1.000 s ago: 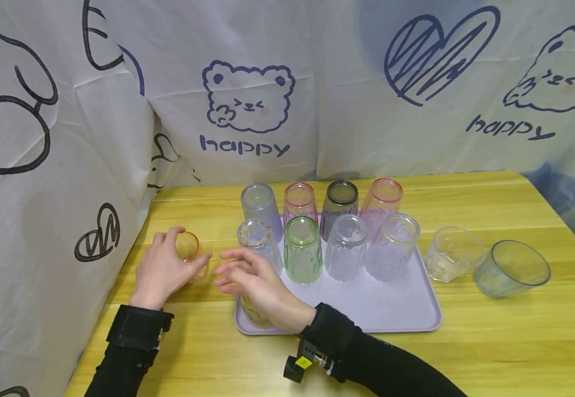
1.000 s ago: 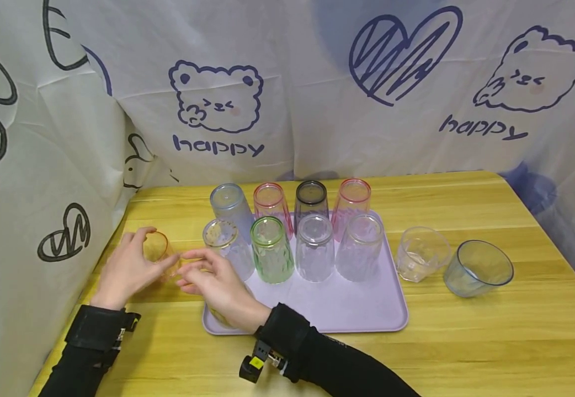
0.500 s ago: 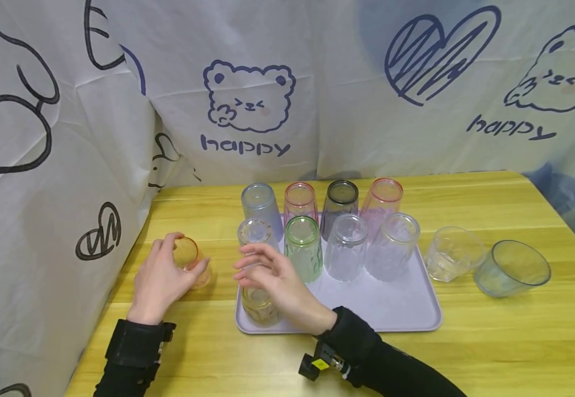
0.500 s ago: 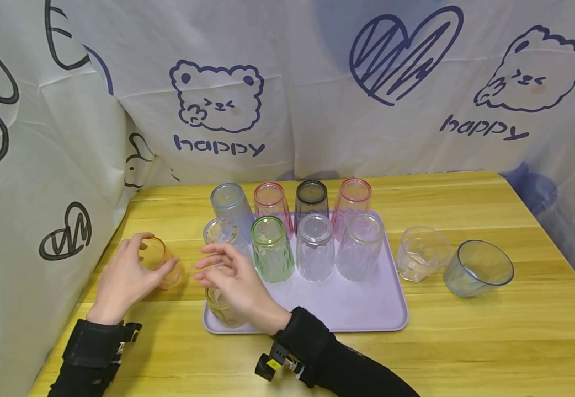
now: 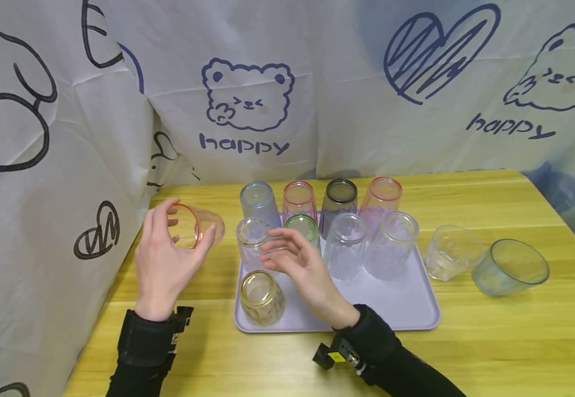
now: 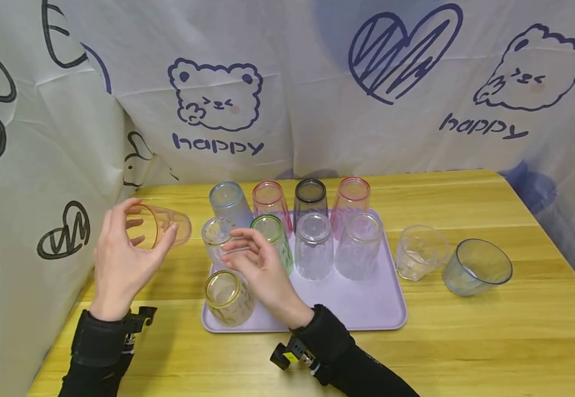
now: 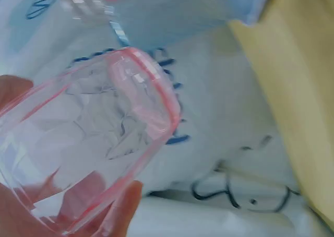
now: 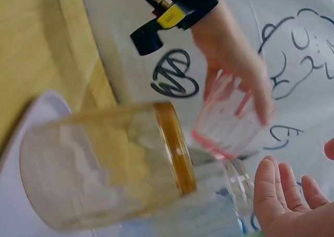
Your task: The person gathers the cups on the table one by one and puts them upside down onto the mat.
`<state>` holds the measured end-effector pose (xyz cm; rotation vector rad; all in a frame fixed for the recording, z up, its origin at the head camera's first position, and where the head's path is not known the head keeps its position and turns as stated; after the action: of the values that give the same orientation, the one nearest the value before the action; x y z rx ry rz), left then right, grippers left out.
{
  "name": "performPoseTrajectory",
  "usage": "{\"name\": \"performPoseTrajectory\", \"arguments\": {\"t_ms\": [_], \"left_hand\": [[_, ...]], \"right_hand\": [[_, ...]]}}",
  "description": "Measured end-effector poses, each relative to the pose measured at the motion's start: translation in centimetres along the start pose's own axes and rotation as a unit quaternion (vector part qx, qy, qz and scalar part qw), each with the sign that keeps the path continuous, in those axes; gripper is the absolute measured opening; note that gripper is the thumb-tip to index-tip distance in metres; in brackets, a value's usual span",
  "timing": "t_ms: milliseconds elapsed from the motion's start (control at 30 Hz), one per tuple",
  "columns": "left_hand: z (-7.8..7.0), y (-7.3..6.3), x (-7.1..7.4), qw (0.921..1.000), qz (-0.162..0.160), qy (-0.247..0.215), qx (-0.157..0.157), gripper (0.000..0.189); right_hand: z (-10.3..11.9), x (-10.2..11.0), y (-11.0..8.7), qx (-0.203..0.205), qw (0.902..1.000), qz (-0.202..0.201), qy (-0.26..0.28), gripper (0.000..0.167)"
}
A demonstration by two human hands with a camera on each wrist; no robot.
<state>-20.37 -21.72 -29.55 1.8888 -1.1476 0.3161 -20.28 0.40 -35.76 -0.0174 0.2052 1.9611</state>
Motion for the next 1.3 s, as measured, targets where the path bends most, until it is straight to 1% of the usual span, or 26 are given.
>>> {"name": "performPoseTrajectory", "arguments": {"t_ms": [100, 200, 300, 400, 467, 533, 600, 667, 700, 800, 833, 933, 1000, 1100, 1300], "left_hand": [[-1.6, 0.5, 0.1, 0.9983, -0.022, -0.054, -0.001, 0.071], [-3.0, 0.9, 0.0, 0.9928, -0.038, -0.114, 0.004, 0.069], [-4.2, 1.2, -0.4, 0.9841, -0.047, -0.171, 0.005, 0.066], [-5.3, 1.3, -1.1, 0.9717, -0.044, -0.232, 0.003, 0.063], [-5.9, 1.3, -1.9, 0.9606, -0.036, -0.275, 0.005, 0.061], [-6.4, 1.2, -2.8, 0.9459, -0.021, -0.324, 0.010, 0.059], [-7.0, 1.0, -3.8, 0.9270, 0.000, -0.375, 0.019, 0.059], [-7.4, 0.7, -4.7, 0.9093, 0.022, -0.414, 0.031, 0.058], [-7.6, 0.5, -5.2, 0.9018, 0.033, -0.429, 0.036, 0.059], [-8.3, 0.1, -6.3, 0.8832, 0.061, -0.463, 0.045, 0.058], [-8.5, 0.0, -6.7, 0.8801, 0.071, -0.467, 0.045, 0.058], [-9.2, -0.4, -7.6, 0.8718, 0.101, -0.477, 0.048, 0.059], [-9.6, -0.6, -8.2, 0.8692, 0.121, -0.477, 0.047, 0.062], [-10.1, -0.9, -8.8, 0.8708, 0.141, -0.469, 0.044, 0.070], [-10.8, -1.2, -9.4, 0.8831, 0.155, -0.442, 0.026, 0.076]], "right_hand": [[0.5, 1.3, -0.2, 0.020, 0.9996, -0.019, -0.001, 0.042], [1.1, 2.7, -0.5, 0.043, 0.9983, -0.039, 0.005, 0.041], [1.8, 3.9, -0.8, 0.063, 0.9961, -0.059, 0.016, 0.041], [2.4, 4.7, -1.1, 0.075, 0.9943, -0.072, 0.020, 0.041], [2.6, 5.2, -1.2, 0.081, 0.9933, -0.079, 0.021, 0.041], [2.9, 5.7, -1.2, 0.087, 0.9922, -0.086, 0.023, 0.040], [3.1, 6.2, -1.3, 0.092, 0.9908, -0.095, 0.029, 0.039], [3.3, 6.7, -1.3, 0.099, 0.9891, -0.104, 0.034, 0.039], [3.4, 6.8, -1.3, 0.101, 0.9883, -0.107, 0.038, 0.039], [3.5, 7.2, -1.2, 0.105, 0.9862, -0.116, 0.055, 0.039], [3.5, 7.3, -1.2, 0.105, 0.9856, -0.118, 0.061, 0.040], [3.5, 7.5, -1.1, 0.099, 0.9841, -0.126, 0.076, 0.040], [3.4, 7.6, -1.1, 0.093, 0.9838, -0.130, 0.082, 0.040], [3.4, 7.6, -1.1, 0.089, 0.9832, -0.130, 0.092, 0.041], [3.7, 6.9, -1.1, 0.110, 0.9837, -0.093, 0.108, 0.044]]}}
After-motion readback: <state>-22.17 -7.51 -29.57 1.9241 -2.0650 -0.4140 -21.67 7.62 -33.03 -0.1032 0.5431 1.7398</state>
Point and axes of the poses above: each hand's wrist, its own y-axis towards the middle knuckle, its own x-axis out of the back of the hand, z = x × y, the point moved 10 cm from there along y, towards the middle knuckle, and after that the axes turned 4 degrees about -y, right-handed, at the moved point
